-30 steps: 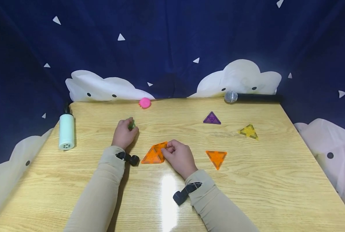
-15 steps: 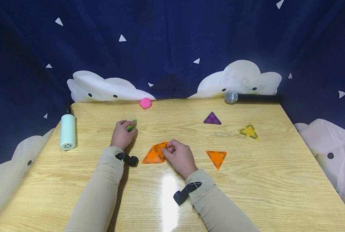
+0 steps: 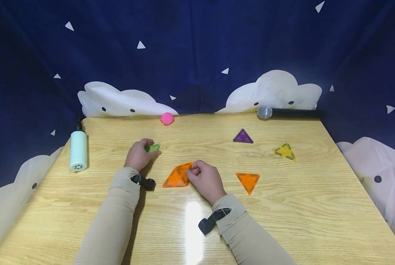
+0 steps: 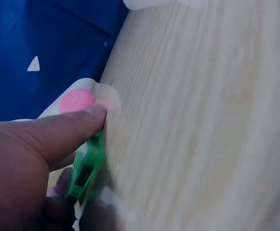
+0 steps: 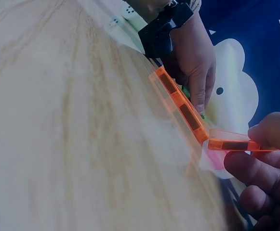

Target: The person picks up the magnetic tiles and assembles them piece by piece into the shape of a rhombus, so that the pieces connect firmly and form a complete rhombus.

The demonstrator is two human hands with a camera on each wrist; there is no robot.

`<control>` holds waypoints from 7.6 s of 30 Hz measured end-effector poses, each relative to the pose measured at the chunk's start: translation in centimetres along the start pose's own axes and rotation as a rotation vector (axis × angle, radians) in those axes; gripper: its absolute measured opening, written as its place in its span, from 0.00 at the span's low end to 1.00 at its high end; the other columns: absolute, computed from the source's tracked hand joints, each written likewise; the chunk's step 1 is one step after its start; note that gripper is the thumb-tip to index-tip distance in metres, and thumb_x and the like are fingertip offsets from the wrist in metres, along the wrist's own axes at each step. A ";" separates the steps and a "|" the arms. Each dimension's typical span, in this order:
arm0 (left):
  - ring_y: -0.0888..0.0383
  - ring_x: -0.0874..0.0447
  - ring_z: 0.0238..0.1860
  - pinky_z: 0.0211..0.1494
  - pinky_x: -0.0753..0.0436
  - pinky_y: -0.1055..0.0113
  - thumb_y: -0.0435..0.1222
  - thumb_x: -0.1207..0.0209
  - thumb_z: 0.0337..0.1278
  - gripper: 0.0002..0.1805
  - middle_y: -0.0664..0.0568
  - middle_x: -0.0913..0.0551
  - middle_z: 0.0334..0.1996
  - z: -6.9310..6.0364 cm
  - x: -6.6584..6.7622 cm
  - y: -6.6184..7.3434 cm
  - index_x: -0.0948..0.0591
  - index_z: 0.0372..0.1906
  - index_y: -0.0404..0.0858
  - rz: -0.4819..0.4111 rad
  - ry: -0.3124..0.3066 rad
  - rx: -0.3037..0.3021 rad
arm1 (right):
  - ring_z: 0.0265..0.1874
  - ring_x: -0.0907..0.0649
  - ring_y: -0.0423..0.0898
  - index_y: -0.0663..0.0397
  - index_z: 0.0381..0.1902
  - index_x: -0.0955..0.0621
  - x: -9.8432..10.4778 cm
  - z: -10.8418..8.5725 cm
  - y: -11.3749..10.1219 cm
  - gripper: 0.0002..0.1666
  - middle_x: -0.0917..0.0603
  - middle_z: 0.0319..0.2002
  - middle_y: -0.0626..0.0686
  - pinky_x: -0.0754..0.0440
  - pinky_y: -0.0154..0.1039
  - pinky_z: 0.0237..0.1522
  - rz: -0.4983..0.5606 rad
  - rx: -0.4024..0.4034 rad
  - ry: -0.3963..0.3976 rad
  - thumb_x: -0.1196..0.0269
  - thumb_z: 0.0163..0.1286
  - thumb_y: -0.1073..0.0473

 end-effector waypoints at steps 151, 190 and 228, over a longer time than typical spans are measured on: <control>0.57 0.28 0.29 0.33 0.28 0.63 0.43 0.32 0.61 0.20 0.53 0.24 0.30 -7.7 -1.3 1.2 0.19 0.55 0.41 -0.214 -0.015 -0.209 | 0.24 0.22 0.41 0.50 0.36 0.17 0.0 0.1 -0.4 0.09 0.17 0.26 0.42 0.24 0.38 0.33 -0.028 0.033 0.009 0.29 0.65 0.53; 0.58 0.23 0.35 0.42 0.24 0.62 0.36 0.25 0.50 0.24 0.58 0.18 0.33 -8.4 -3.7 3.0 0.17 0.54 0.48 -0.233 -0.201 -0.278 | 0.31 0.25 0.41 0.47 0.41 0.15 -1.7 -0.3 -1.6 0.14 0.21 0.34 0.42 0.26 0.40 0.36 -0.304 0.233 -0.132 0.27 0.60 0.50; 0.58 0.26 0.37 0.41 0.26 0.61 0.40 0.25 0.50 0.24 0.60 0.19 0.36 -8.6 -3.5 3.4 0.17 0.55 0.51 -0.182 -0.193 -0.323 | 0.33 0.24 0.39 0.40 0.48 0.12 -1.8 -0.7 -2.1 0.18 0.21 0.34 0.40 0.26 0.39 0.38 -0.258 0.290 -0.142 0.25 0.58 0.49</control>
Point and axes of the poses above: each hand's wrist, its own z-axis towards the middle knuckle, its own x-axis out of the back of the hand, y = z × x, the point moved 9 cm from there along z, towards the middle knuckle
